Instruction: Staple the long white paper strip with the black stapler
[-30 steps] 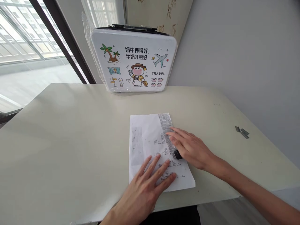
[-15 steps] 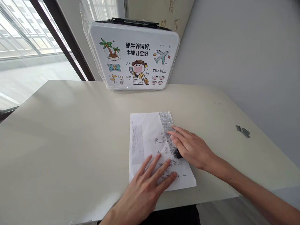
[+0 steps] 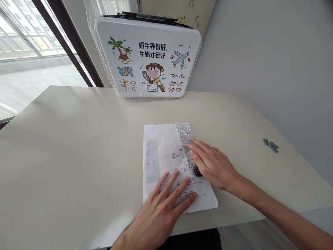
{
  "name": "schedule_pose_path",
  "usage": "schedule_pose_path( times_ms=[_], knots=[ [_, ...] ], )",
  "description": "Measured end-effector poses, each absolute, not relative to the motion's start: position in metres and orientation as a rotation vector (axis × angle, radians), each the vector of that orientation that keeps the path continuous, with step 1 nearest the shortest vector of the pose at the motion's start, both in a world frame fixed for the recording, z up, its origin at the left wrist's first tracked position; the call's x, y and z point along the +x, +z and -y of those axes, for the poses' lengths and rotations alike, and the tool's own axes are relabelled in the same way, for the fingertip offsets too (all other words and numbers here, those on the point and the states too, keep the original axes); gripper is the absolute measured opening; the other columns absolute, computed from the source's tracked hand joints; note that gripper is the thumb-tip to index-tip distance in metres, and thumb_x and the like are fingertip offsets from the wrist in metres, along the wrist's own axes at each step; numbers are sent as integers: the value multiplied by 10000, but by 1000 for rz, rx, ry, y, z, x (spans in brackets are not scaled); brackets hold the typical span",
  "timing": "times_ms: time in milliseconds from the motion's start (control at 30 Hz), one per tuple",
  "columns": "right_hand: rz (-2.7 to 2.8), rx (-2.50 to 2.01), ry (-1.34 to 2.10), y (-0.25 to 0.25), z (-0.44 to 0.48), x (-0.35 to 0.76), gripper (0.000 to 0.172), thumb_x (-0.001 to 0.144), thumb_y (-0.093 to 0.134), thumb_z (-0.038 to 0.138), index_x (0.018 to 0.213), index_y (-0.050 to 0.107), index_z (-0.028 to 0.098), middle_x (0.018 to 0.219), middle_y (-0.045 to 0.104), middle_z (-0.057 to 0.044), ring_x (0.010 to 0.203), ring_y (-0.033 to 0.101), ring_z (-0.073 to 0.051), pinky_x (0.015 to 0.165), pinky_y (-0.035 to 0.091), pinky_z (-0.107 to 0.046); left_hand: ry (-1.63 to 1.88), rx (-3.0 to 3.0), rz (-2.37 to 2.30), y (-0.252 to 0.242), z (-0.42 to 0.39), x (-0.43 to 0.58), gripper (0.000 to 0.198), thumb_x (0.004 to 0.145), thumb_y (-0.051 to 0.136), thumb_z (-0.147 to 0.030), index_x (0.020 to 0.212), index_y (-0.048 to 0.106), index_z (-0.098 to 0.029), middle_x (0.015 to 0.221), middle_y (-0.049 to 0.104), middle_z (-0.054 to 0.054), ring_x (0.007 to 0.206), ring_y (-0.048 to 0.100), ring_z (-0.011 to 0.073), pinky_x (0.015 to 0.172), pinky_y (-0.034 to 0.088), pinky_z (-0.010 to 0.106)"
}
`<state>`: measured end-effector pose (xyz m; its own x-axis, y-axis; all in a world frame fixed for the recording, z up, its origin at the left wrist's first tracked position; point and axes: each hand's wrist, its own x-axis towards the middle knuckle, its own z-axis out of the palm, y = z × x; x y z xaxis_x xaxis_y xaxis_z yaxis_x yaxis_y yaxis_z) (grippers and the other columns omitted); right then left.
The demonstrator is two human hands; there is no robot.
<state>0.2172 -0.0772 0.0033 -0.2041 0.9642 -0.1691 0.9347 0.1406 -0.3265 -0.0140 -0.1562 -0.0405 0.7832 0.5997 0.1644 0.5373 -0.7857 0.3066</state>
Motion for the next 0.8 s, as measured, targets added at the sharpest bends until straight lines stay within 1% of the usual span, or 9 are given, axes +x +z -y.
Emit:
schedule_pose_path(
  times_ms=[100, 167, 267, 367, 433, 467, 600, 700, 800],
  knots=[
    [2329, -1918, 463, -1, 79, 214, 533, 1087, 224, 442, 1511, 523, 318, 1629, 455, -8, 1501, 419, -283, 1199, 379, -561, 391, 2723, -889, -41, 156, -14, 769, 894, 457, 53, 1592, 379, -261, 1725, 201, 17, 1590, 75, 320, 1281, 245, 586],
    [2349, -1904, 350, -6, 80, 210, 518, 1082, 254, 420, 1513, 523, 317, 1627, 458, -28, 1498, 417, -310, 1177, 392, -584, 393, 2728, -886, -41, 156, -13, 764, 892, 456, 53, 1588, 388, -253, 1725, 201, 23, 1590, 74, 327, 1278, 248, 591],
    [2397, -1884, 187, -14, 82, 204, 515, 1070, 294, 385, 1533, 503, 298, 1640, 435, -54, 1520, 368, -353, 1168, 383, -618, 377, 2739, -880, -40, 155, -14, 770, 875, 460, 57, 1581, 404, -244, 1723, 213, 31, 1589, 71, 342, 1271, 263, 596],
    [2427, -1880, 145, -16, 81, 200, 531, 1068, 293, 367, 1555, 478, 263, 1656, 405, -84, 1535, 331, -378, 1164, 381, -634, 361, 2741, -878, -39, 155, -14, 766, 875, 465, 52, 1579, 409, -245, 1718, 235, 32, 1589, 75, 342, 1270, 265, 595],
    [2414, -1886, 205, -13, 80, 201, 541, 1074, 282, 385, 1570, 457, 258, 1666, 384, -93, 1533, 335, -382, 1152, 395, -640, 360, 2736, -881, -39, 155, -15, 763, 881, 471, 47, 1583, 403, -246, 1717, 240, 30, 1588, 79, 341, 1274, 255, 595],
    [2392, -1890, 268, -10, 79, 203, 542, 1079, 272, 401, 1578, 441, 276, 1671, 376, -78, 1533, 340, -374, 1153, 399, -640, 364, 2733, -886, -38, 155, -15, 762, 885, 472, 47, 1584, 401, -247, 1717, 241, 29, 1587, 84, 338, 1277, 248, 592],
    [2169, -1862, 648, 5, 80, 219, 517, 1099, 216, 486, 1572, 401, 391, 1669, 382, 32, 1523, 387, -281, 1194, 414, -558, 377, 2720, -920, -37, 157, -19, 746, 912, 455, 49, 1586, 399, -266, 1714, 249, 14, 1587, 116, 309, 1287, 239, 569],
    [2129, -1702, 786, 11, 87, 241, 484, 1094, 267, 532, 1511, 465, 385, 1628, 445, 30, 1488, 438, -252, 1188, 440, -481, 376, 2718, -943, -36, 159, -24, 755, 911, 453, 45, 1591, 394, -277, 1714, 253, 8, 1587, 127, 306, 1284, 247, 571],
    [2308, -1501, 812, 8, 95, 266, 410, 1063, 425, 546, 1408, 554, 367, 1538, 547, -2, 1419, 507, -265, 1149, 467, -460, 362, 2721, -971, -35, 160, -29, 762, 905, 482, 39, 1590, 398, -284, 1714, 256, 4, 1589, 133, 308, 1284, 249, 568]
  ],
)
